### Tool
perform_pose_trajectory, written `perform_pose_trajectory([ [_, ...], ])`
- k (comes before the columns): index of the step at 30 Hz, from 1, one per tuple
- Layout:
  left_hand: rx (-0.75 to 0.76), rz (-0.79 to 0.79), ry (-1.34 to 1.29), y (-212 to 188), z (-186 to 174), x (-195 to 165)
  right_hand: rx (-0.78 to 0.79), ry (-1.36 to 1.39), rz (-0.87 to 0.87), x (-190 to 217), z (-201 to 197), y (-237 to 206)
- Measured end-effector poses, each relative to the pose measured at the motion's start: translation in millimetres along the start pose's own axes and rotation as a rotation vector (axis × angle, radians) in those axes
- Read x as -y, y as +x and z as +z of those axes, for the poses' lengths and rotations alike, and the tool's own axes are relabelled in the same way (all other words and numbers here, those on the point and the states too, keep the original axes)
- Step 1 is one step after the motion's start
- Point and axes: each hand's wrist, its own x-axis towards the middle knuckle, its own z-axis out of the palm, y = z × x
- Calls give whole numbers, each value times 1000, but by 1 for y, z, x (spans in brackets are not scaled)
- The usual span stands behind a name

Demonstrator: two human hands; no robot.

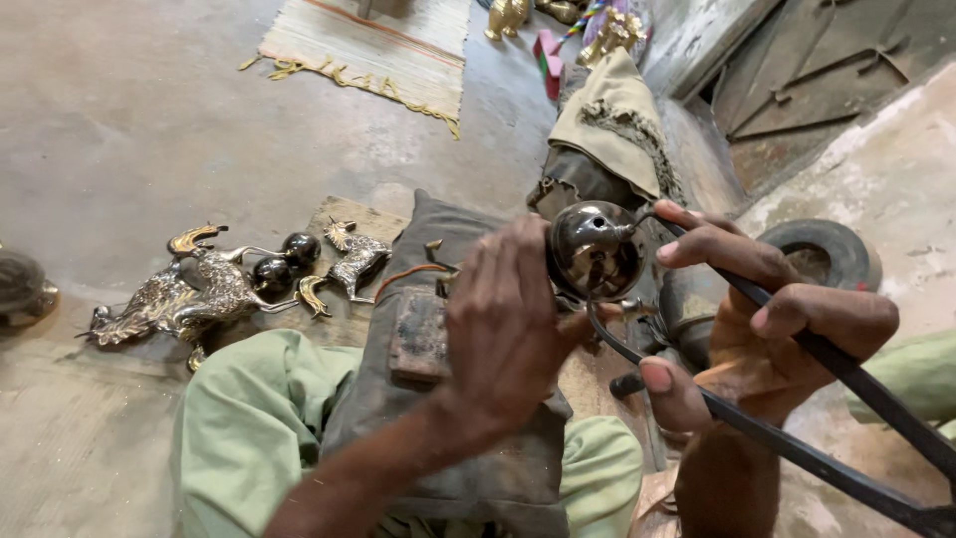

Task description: The person sits on the floor holding a brass animal figurine fitted with a spherical bell, using pincers to grip and press the bell while fitting it onto the figurine. They work on one figurine at a time, repositioning the piece on a cushioned block and setting finished pieces aside.

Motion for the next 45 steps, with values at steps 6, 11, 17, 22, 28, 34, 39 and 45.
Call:
perform_pose_trajectory([
  [6,-69,-297,-565,-13,19,-11,-144,-50,82,14,34,-11],
  [11,-210,-168,-809,-18,17,-4,-91,-89,102,30,42,-1],
  [17,47,-151,-977,-19,-4,13,16,-174,204,58,32,9],
  [22,388,-16,-1035,-3,-12,31,55,-175,192,60,9,3],
  [28,998,-55,-1006,36,-7,55,40,-138,139,56,-2,-2],
  [34,1287,-151,-1007,70,8,62,44,1,73,19,-17,2],
  [39,1406,-164,-1135,86,12,71,71,15,72,3,-24,3],
  [45,1639,-56,-1125,124,14,92,116,93,7,-23,-24,29],
])
